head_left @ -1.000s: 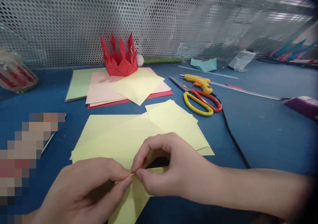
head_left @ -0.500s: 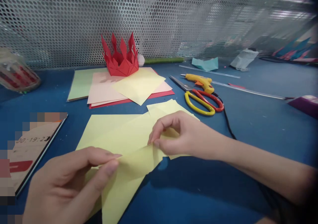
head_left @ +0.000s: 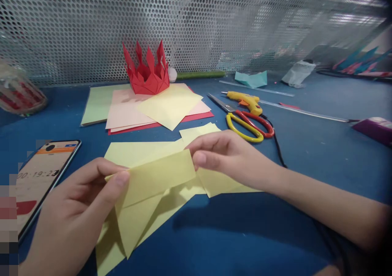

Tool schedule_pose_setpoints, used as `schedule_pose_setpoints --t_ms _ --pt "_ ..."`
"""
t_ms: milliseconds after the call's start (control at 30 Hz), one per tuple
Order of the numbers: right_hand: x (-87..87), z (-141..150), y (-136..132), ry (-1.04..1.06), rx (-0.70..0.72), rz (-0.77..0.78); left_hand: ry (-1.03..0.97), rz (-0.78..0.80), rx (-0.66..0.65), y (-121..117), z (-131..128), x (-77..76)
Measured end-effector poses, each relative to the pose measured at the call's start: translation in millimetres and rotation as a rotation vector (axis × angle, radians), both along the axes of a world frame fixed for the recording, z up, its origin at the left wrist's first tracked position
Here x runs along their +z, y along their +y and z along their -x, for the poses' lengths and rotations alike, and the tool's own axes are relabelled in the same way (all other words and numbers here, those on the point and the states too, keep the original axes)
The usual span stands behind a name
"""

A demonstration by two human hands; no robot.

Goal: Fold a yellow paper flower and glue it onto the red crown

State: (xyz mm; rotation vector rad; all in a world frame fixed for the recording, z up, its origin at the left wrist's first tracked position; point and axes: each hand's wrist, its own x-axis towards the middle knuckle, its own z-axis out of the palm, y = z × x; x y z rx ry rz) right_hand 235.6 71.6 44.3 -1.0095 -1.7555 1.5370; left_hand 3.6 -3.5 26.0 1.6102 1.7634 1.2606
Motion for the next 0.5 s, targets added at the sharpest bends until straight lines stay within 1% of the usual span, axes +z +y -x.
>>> schedule_pose_setpoints --t_ms 67,133,333,500 --pt "-3.1 6 -6 -0.005 -0.024 0.061 -0.109 0.065 0.032 -1 -7 2.6" --pt "-7.0 11 -11 -0.009 -0.045 0.084 -0.182 0.115 0.036 -2 -12 5.0" --pt "-12.6 16 -19 0.042 -0.033 0.053 -0.042 0.248 -0.12 1 -10 8.7" --pt "-12.7 16 -21 0.029 -0.046 0.011 -0.024 0.212 -0.106 0 -10 9.4"
